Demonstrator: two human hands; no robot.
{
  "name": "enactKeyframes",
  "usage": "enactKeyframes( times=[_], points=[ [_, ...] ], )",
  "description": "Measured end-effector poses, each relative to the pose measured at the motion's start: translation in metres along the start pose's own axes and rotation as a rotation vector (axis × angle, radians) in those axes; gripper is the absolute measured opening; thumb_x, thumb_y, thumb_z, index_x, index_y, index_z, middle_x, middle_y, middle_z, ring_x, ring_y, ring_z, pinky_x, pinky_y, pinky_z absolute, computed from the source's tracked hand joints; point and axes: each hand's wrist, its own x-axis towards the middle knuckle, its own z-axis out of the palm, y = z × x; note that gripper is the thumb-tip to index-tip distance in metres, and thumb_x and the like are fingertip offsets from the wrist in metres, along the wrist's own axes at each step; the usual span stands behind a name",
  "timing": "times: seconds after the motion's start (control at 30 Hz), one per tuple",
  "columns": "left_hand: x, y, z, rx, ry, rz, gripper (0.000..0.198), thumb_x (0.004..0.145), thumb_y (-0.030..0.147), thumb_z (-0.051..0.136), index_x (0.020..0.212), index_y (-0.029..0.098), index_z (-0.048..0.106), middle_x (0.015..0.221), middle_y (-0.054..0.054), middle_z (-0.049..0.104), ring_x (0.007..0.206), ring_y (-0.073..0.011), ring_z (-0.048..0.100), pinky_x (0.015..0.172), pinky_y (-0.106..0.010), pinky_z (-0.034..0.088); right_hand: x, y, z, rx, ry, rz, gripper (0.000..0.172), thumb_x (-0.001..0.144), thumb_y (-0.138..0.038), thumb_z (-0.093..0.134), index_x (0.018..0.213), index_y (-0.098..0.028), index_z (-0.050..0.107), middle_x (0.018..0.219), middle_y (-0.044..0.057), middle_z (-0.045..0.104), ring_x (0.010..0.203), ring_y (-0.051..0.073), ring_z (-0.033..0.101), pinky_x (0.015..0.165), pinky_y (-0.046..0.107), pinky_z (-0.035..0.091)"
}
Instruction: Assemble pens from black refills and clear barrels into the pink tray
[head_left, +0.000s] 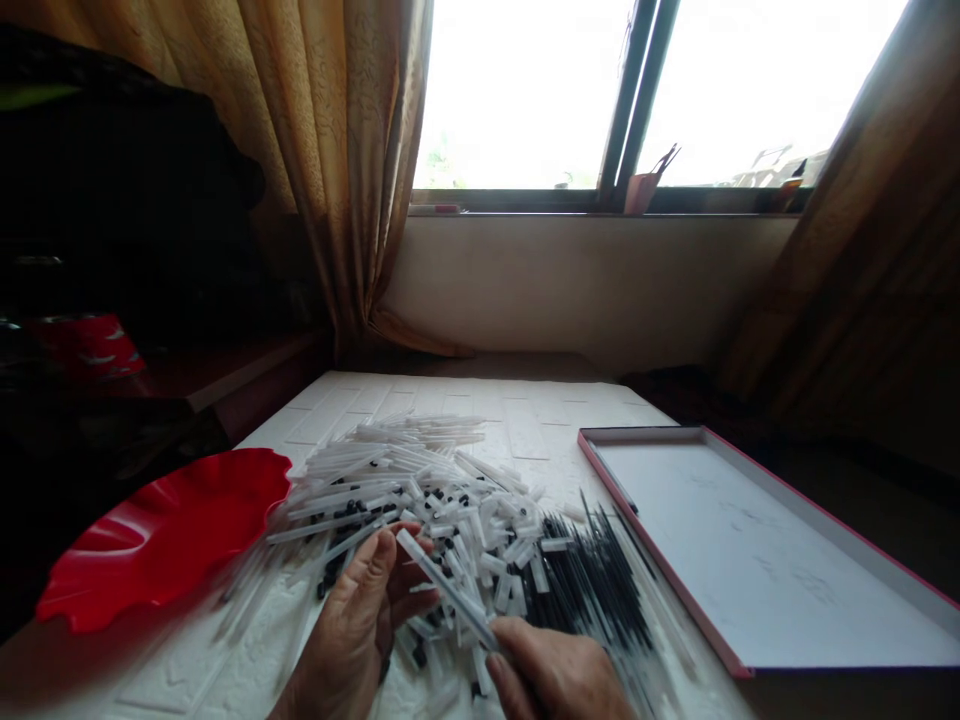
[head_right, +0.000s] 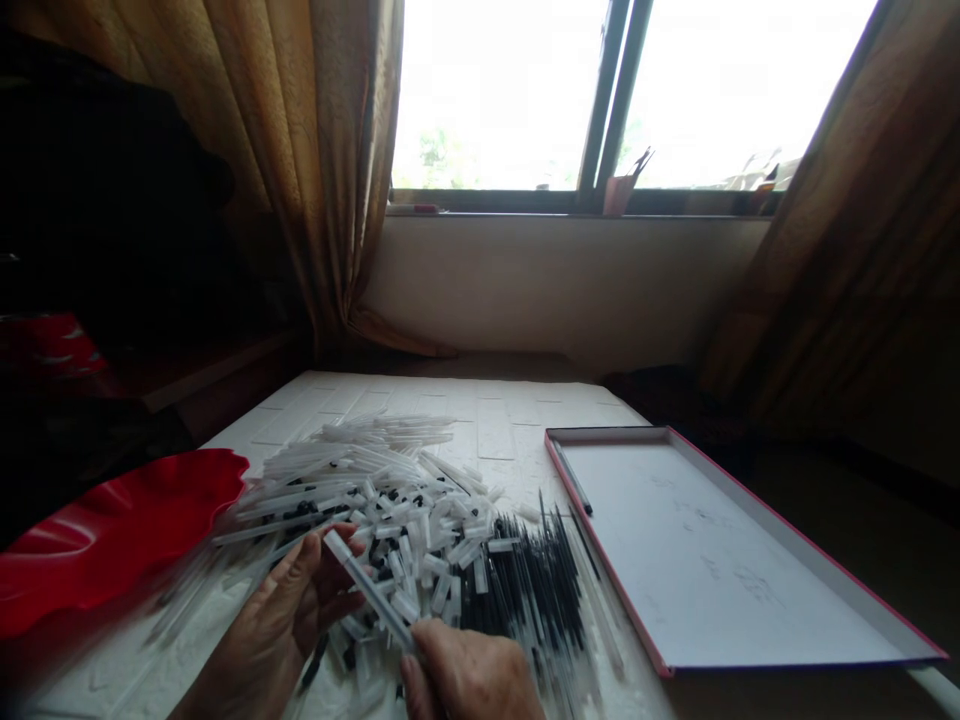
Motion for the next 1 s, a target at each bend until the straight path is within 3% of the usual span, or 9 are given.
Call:
enactKeyframes(
  times=[0.17, 0.43, 0.57, 0.67, 0.77, 1.0],
  points=[
    [0.004, 0.004, 0.000, 0.176, -0.002, 0.072, 0.059, 0.048, 0.065, 0.090, 0.074, 0.017, 0.069, 0.051, 0.005, 0.060, 0.046, -0.0083, 0.052, 0.043, -0.017, 0.048, 0.003, 0.002, -0.001, -0.185, 0.109, -0.140, 0.029, 0.104, -0.021, 0.032, 0.096, -0.019, 0.060, 0.061, -0.003, 0.067, 0.047, 0.013, 0.066, 0.045, 0.024, 0.039],
    [0.010, 0.004, -0.006, 0.248, -0.048, 0.114, 0.064, 0.052, 0.071, 0.084, 0.079, 0.015, 0.071, 0.045, 0.009, 0.049, 0.036, -0.0043, 0.038, 0.030, -0.013, 0.032, 0.012, -0.002, -0.012, -0.402, 0.216, -0.250, 0.028, 0.105, -0.017, 0.035, 0.105, -0.012, 0.062, 0.054, -0.004, 0.061, 0.039, 0.012, 0.057, 0.042, 0.029, 0.033],
    [0.011, 0.005, -0.005, 0.281, -0.023, 0.099, 0.066, 0.045, 0.070, 0.087, 0.076, 0.013, 0.074, 0.044, 0.008, 0.050, 0.033, -0.0021, 0.035, 0.027, -0.011, 0.027, 0.012, -0.001, -0.013, -0.435, 0.222, -0.258, 0.025, 0.104, -0.017, 0.039, 0.106, -0.012, 0.063, 0.056, -0.004, 0.061, 0.040, 0.013, 0.057, 0.043, 0.029, 0.034],
    [0.014, 0.001, -0.006, 0.247, -0.001, 0.049, 0.066, 0.040, 0.069, 0.089, 0.073, 0.013, 0.076, 0.045, 0.007, 0.052, 0.034, -0.0029, 0.039, 0.026, -0.010, 0.026, 0.011, 0.001, -0.011, -0.433, 0.224, -0.246, 0.027, 0.105, -0.018, 0.035, 0.105, -0.013, 0.062, 0.058, -0.003, 0.063, 0.042, 0.013, 0.059, 0.043, 0.028, 0.035],
    [0.018, -0.007, -0.011, 0.217, -0.016, 0.061, 0.061, 0.045, 0.066, 0.090, 0.074, 0.015, 0.076, 0.048, 0.006, 0.053, 0.036, -0.0039, 0.043, 0.027, -0.010, 0.028, 0.008, 0.002, -0.008, -0.383, 0.184, -0.209, 0.031, 0.106, -0.019, 0.030, 0.103, -0.016, 0.061, 0.058, -0.003, 0.063, 0.043, 0.013, 0.061, 0.043, 0.027, 0.036],
    [0.018, -0.012, -0.016, 0.209, -0.041, 0.079, 0.058, 0.049, 0.064, 0.090, 0.075, 0.015, 0.075, 0.049, 0.005, 0.052, 0.040, -0.0069, 0.049, 0.028, -0.011, 0.029, -0.002, 0.009, 0.002, -0.054, 0.028, -0.043, 0.040, 0.108, -0.031, 0.025, 0.097, -0.021, 0.062, 0.069, 0.000, 0.073, 0.056, 0.014, 0.071, 0.051, 0.021, 0.045]
  ],
)
